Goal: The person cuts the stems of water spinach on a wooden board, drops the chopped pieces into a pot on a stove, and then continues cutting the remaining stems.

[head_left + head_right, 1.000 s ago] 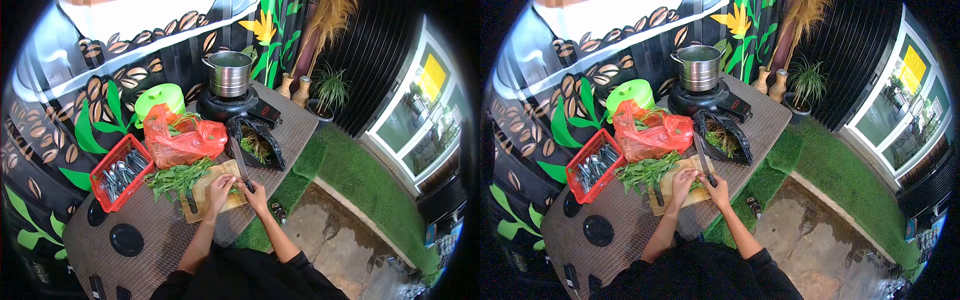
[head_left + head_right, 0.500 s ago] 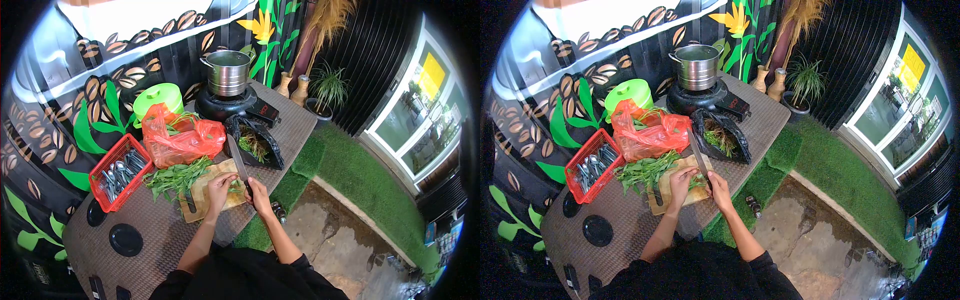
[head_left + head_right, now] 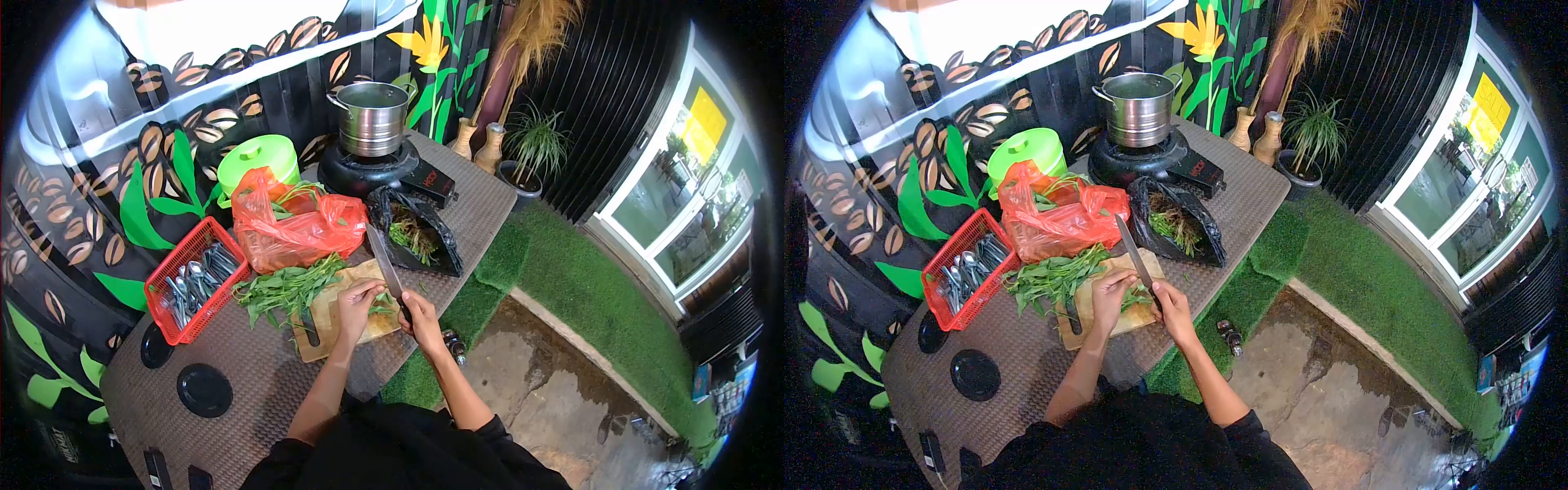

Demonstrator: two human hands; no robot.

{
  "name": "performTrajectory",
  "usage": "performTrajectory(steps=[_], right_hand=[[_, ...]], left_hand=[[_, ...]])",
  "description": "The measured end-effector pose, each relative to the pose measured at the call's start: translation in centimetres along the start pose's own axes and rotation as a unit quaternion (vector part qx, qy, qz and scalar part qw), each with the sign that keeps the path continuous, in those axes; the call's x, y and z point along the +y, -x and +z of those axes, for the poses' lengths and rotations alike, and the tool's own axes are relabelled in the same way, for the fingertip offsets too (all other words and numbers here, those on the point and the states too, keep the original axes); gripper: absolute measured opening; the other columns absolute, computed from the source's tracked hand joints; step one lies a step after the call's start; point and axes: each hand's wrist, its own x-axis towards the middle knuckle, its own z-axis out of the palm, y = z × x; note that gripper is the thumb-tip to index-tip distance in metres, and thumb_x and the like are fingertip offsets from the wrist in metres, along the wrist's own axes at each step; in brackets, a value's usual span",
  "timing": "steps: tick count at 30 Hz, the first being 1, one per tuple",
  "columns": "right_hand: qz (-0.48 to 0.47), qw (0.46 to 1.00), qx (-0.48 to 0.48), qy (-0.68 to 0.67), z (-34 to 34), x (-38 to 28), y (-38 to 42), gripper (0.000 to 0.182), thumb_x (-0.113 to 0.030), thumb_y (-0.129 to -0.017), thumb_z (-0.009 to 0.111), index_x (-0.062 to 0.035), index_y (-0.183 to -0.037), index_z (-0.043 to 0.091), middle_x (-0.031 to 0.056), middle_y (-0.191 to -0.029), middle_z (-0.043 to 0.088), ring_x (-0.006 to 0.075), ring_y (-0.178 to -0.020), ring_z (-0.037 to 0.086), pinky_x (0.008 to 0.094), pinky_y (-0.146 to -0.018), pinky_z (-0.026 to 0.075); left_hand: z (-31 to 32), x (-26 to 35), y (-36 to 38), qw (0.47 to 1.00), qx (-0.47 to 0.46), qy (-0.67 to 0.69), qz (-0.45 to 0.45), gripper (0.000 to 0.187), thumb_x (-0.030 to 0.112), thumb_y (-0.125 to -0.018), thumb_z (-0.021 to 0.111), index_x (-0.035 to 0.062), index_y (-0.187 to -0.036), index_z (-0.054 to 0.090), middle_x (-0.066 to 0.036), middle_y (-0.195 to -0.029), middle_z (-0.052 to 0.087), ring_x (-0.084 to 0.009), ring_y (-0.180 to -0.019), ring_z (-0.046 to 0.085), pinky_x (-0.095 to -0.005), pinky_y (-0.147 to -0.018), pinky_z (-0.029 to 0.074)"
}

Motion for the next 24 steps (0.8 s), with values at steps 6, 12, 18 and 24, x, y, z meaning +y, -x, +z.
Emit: performTrajectory(steps=[6,12,18,24], right_hand=[[-0.007,1.000,-0.016,-0.003,-0.2,0.2,0.1,0.037,-0.033,-0.097,0.044,-0.0045,-0.117,0.055,-0.0040,-0.055,0.038,0.0042,-0.045,0.031,0.0199,-0.042,0.024],[-0.013,1.000,-0.017,-0.019,-0.3,0.1,0.2,0.031,-0.028,-0.096,0.048,-0.0043,-0.114,0.057,-0.0045,-0.057,0.039,0.0042,-0.048,0.034,0.0204,-0.044,0.025],[-0.010,1.000,0.001,-0.007,-0.8,0.5,0.2,0.028,-0.027,-0.096,0.050,-0.0051,-0.111,0.058,-0.0053,-0.059,0.040,0.0042,-0.049,0.037,0.0209,-0.045,0.027],[0.013,0.998,-0.062,-0.028,-1.8,-0.6,0.4,0.036,-0.030,-0.096,0.047,-0.0072,-0.123,0.054,-0.0052,-0.060,0.040,0.0042,-0.050,0.035,0.0204,-0.045,0.026]], left_hand=[[-0.5,0.0,-0.1,0.999,-0.026,0.019,-0.023,0.012,-0.005,-0.081,0.062,-0.0039,-0.093,0.067,-0.007,-0.092,0.063,-0.0126,-0.084,0.059,-0.0228,-0.077,0.047],[-0.6,0.4,0.0,0.997,-0.037,0.011,-0.063,0.012,-0.003,-0.081,0.064,-0.0034,-0.092,0.067,-0.006,-0.090,0.064,-0.0118,-0.081,0.059,-0.0225,-0.077,0.047],[-0.4,0.0,-0.3,0.994,-0.051,0.040,-0.091,0.011,-0.008,-0.079,0.064,-0.0060,-0.090,0.066,-0.007,-0.090,0.063,-0.0115,-0.081,0.060,-0.0222,-0.072,0.050],[-0.6,2.4,-1.7,0.988,-0.094,0.078,-0.095,0.035,-0.008,-0.075,0.067,-0.0023,-0.104,0.049,-0.011,-0.081,0.065,-0.0151,-0.078,0.064,-0.0248,-0.071,0.052]])
